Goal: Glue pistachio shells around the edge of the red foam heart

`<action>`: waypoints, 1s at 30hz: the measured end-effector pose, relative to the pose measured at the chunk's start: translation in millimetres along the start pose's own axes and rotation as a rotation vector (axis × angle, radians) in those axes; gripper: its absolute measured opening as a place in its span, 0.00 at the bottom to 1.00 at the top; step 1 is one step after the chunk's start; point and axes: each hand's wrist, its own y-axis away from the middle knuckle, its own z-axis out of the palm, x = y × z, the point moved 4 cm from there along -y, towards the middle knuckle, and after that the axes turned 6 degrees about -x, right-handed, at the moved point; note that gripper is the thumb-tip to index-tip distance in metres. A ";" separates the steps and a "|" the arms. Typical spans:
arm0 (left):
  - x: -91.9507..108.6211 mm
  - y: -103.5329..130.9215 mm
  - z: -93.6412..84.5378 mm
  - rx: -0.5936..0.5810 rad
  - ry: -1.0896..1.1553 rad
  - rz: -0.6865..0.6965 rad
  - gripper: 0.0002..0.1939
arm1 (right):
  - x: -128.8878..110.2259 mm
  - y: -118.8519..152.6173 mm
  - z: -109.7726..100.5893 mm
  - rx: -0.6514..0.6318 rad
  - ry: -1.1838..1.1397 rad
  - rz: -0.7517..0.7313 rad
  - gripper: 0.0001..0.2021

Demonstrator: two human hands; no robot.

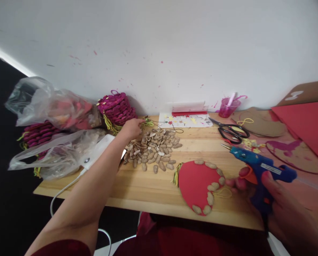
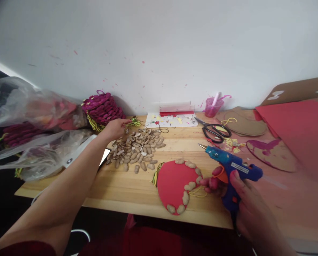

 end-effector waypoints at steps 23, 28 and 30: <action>29.2 -4.2 -3.1 0.003 0.015 0.107 0.16 | -1.0 2.9 3.0 0.042 -0.062 0.042 0.29; 55.7 -30.5 12.8 0.021 -0.064 0.162 0.12 | -0.1 2.8 2.0 0.017 -0.055 0.029 0.28; 60.1 -39.1 18.2 0.015 -0.083 0.169 0.12 | 0.0 2.6 2.3 0.020 -0.060 0.038 0.28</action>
